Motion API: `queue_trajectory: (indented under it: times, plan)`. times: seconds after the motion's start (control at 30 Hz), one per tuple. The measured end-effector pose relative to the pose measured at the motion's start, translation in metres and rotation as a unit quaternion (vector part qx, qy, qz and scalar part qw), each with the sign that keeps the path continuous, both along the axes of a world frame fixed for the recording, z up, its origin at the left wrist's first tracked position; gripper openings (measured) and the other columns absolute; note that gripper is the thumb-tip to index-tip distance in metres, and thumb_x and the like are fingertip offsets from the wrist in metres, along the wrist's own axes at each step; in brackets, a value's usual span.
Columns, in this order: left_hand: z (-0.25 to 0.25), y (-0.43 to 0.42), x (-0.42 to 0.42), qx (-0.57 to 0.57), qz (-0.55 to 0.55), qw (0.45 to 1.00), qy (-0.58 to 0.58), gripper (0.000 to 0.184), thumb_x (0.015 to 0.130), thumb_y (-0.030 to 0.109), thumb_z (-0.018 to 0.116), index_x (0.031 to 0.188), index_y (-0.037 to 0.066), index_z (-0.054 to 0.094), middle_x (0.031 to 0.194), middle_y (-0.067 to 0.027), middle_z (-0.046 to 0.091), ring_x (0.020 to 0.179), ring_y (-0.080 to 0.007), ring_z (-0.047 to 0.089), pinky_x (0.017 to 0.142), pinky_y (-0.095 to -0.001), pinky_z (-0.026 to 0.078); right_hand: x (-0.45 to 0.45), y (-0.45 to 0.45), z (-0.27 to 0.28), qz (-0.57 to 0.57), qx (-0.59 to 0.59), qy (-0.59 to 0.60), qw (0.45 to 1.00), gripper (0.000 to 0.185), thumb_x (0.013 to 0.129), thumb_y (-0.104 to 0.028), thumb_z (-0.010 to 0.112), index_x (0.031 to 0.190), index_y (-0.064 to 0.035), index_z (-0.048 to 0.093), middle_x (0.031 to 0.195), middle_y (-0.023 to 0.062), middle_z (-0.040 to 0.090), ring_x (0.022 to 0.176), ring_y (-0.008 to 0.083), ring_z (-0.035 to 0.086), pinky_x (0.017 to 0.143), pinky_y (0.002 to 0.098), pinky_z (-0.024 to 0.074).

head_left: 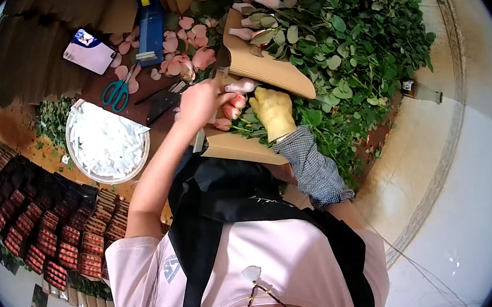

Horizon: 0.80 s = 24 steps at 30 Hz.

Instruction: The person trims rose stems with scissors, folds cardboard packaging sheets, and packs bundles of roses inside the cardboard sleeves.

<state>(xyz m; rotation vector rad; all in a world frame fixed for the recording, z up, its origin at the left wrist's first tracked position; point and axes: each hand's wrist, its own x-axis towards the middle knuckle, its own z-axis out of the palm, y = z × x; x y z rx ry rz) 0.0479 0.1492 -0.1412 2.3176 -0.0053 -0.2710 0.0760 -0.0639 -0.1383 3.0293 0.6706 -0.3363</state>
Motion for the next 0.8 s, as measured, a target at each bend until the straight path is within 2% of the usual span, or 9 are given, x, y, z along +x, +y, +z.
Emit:
queue_trajectory:
  times: [0.03, 0.1, 0.2, 0.23, 0.3, 0.4, 0.5, 0.63, 0.8]
  plan:
    - [-0.007, -0.012, 0.002, -0.002, -0.013, 0.999, -0.039, 0.028, 0.084, 0.030, 0.074, 0.087, 0.003, 0.070, 0.084, -0.0185, 0.069, 0.074, -0.0379, 0.066, 0.068, -0.0418, 0.054, -0.004, 0.001, 0.001, -0.005, -0.012, -0.010, 1.000, 0.022, 0.077, -0.028, 0.074, 0.081, -0.0075, 0.067, 0.077, 0.0121, 0.069, 0.072, 0.0310, 0.068, 0.068, 0.0435, 0.0556]
    - [-0.019, -0.016, 0.002, -0.032, -0.030, 0.997, -0.070, 0.023, 0.083, 0.023, 0.072, 0.086, 0.001, 0.068, 0.083, -0.0183, 0.068, 0.071, -0.0372, 0.065, 0.066, -0.0399, 0.053, 0.000, -0.002, -0.001, -0.085, -0.038, 0.065, 0.994, 0.028, 0.081, -0.023, 0.066, 0.104, -0.0071, 0.072, 0.106, 0.0135, 0.071, 0.100, 0.0339, 0.067, 0.089, 0.0439, 0.0527]
    - [-0.001, 0.018, -0.002, -0.237, 0.157, 0.957, -0.064, 0.014, 0.084, 0.011, 0.064, 0.084, -0.003, 0.064, 0.071, -0.0111, 0.061, 0.065, -0.0161, 0.060, 0.061, -0.0335, 0.048, -0.001, -0.008, -0.015, -0.070, -0.023, 0.023, 0.997, 0.027, 0.079, -0.021, 0.065, 0.102, -0.0075, 0.072, 0.105, 0.0131, 0.071, 0.100, 0.0344, 0.067, 0.088, 0.0441, 0.0526]
    - [0.021, 0.045, -0.005, -0.260, 0.204, 0.940, 0.086, 0.013, 0.085, 0.010, 0.063, 0.080, -0.003, 0.062, 0.072, -0.0061, 0.058, 0.069, -0.0097, 0.054, 0.064, -0.0289, 0.047, -0.003, -0.009, -0.020, -0.066, -0.016, 0.011, 0.998, 0.027, 0.079, -0.021, 0.065, 0.101, -0.0077, 0.072, 0.105, 0.0130, 0.071, 0.100, 0.0346, 0.067, 0.088, 0.0441, 0.0526]
    - [0.006, 0.075, -0.019, -0.234, 0.140, 0.962, 0.028, 0.014, 0.085, 0.008, 0.061, 0.075, -0.001, 0.055, 0.084, -0.0060, 0.060, 0.078, -0.0108, 0.054, 0.071, -0.0266, 0.045, -0.001, -0.011, -0.021, -0.054, 0.014, -0.006, 0.998, 0.018, 0.078, -0.028, 0.070, 0.083, -0.0103, 0.071, 0.077, 0.0117, 0.070, 0.075, 0.0306, 0.069, 0.072, 0.0436, 0.0556]
    - [-0.002, 0.052, -0.028, -0.379, 0.092, 0.921, 0.019, 0.020, 0.084, 0.006, 0.059, 0.071, 0.001, 0.045, 0.101, -0.0079, 0.056, 0.093, -0.0139, 0.049, 0.083, -0.0275, 0.041, -0.001, -0.009, -0.009, -0.043, 0.026, -0.007, 0.999, 0.019, 0.080, -0.027, 0.069, 0.084, -0.0089, 0.069, 0.079, 0.0127, 0.070, 0.076, 0.0319, 0.069, 0.073, 0.0442, 0.0552]
    - [-0.025, 0.029, -0.016, -0.359, 0.064, 0.910, 0.199, 0.020, 0.087, 0.012, 0.063, 0.080, 0.000, 0.050, 0.092, -0.0074, 0.061, 0.081, -0.0154, 0.053, 0.076, -0.0277, 0.045, -0.004, -0.004, -0.001, -0.049, 0.023, 0.013, 0.998, 0.018, 0.081, -0.025, 0.069, 0.084, -0.0080, 0.067, 0.080, 0.0132, 0.070, 0.077, 0.0323, 0.069, 0.073, 0.0448, 0.0551]
    - [-0.007, -0.013, 0.000, -0.184, 0.047, 0.982, 0.017, 0.049, 0.083, 0.039, 0.076, 0.109, -0.001, 0.064, 0.082, -0.0192, 0.069, 0.081, -0.0378, 0.069, 0.070, -0.0426, 0.053, -0.004, -0.002, 0.000, -0.052, -0.009, 0.042, 0.998, 0.014, 0.083, -0.021, 0.069, 0.086, -0.0078, 0.065, 0.078, 0.0138, 0.069, 0.076, 0.0324, 0.068, 0.071, 0.0451, 0.0547]
    - [0.013, -0.026, 0.004, -0.112, 0.023, 0.993, -0.020, 0.027, 0.089, 0.032, 0.070, 0.096, 0.006, 0.074, 0.075, -0.0141, 0.069, 0.073, -0.0308, 0.070, 0.066, -0.0436, 0.054, -0.009, -0.011, -0.002, -0.038, 0.048, -0.009, 0.998, 0.016, 0.086, -0.025, 0.064, 0.089, -0.0107, 0.069, 0.078, 0.0131, 0.070, 0.080, 0.0322, 0.069, 0.073, 0.0450, 0.0554]
